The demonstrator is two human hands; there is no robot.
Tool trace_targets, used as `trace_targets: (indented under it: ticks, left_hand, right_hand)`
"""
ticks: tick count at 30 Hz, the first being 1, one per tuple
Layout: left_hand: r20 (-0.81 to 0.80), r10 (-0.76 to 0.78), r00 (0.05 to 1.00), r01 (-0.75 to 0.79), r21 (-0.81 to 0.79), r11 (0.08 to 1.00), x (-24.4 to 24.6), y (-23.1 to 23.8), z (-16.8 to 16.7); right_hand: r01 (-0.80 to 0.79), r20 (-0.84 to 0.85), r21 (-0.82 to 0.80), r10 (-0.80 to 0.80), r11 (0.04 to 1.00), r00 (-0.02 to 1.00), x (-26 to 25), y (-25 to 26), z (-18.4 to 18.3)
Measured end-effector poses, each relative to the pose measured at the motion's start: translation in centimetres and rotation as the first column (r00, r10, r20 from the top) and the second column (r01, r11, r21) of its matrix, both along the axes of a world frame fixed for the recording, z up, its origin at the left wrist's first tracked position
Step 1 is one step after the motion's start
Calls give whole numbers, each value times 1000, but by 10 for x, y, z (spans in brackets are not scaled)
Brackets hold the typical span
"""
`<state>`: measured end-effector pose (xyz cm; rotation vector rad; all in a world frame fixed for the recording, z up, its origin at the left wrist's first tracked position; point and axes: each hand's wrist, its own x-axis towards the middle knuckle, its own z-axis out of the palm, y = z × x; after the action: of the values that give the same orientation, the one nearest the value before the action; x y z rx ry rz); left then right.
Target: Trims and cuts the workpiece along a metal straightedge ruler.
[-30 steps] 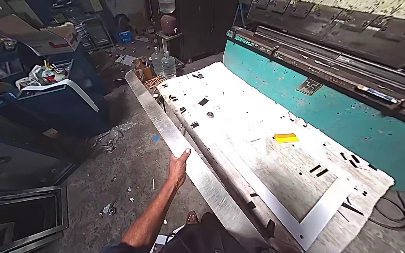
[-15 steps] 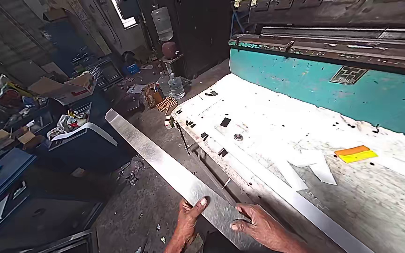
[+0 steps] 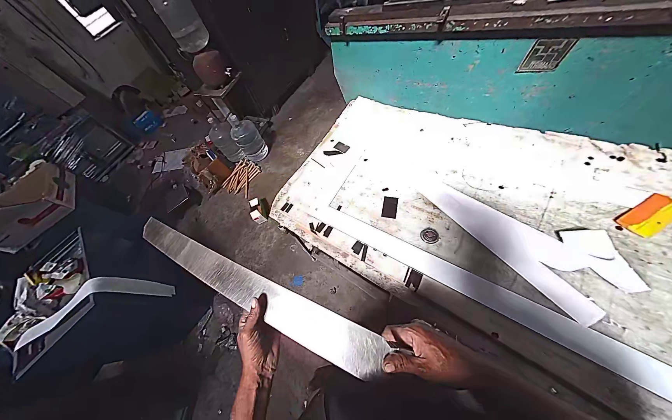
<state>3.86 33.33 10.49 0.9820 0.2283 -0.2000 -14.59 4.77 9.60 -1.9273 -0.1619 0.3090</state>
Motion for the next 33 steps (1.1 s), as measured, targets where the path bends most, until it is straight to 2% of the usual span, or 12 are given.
trace_targets:
  ticks: [4,8,10,14,17,20,26,33]
  left_hand:
    - [91,-67,994,72,-56,996,96,15,1]
    - [158,-123,980,129,-29,991,206,31,6]
    - [177,-178,968,181,2,984,256,38,5]
    - [167,-300,939,298,37,954,340,29,10]
    - [173,-434,884,432,48,900,392,8,17]
    - [164,-569,806,571,39,820,425,-28,22]
    - [152,-767,624,773,27,634,461,-117,22]
    - [101,-905,413,892,158,425,479,-224,6]
  right_hand:
    - [101,33,5,-101,995,994,38,15,-6]
    - [196,-168,-57,-203,979,965,90,41,0]
    - [236,-181,-87,-248,968,952,117,62,-4]
    - [402,-71,-100,-409,910,910,165,115,-17]
    - [520,-133,-134,-536,843,834,183,152,-16]
    - [618,-225,-185,-645,764,730,185,180,-15]
    - [806,-216,-224,-834,548,507,195,213,-23]
    - [938,-138,-197,-955,285,261,241,216,-71]
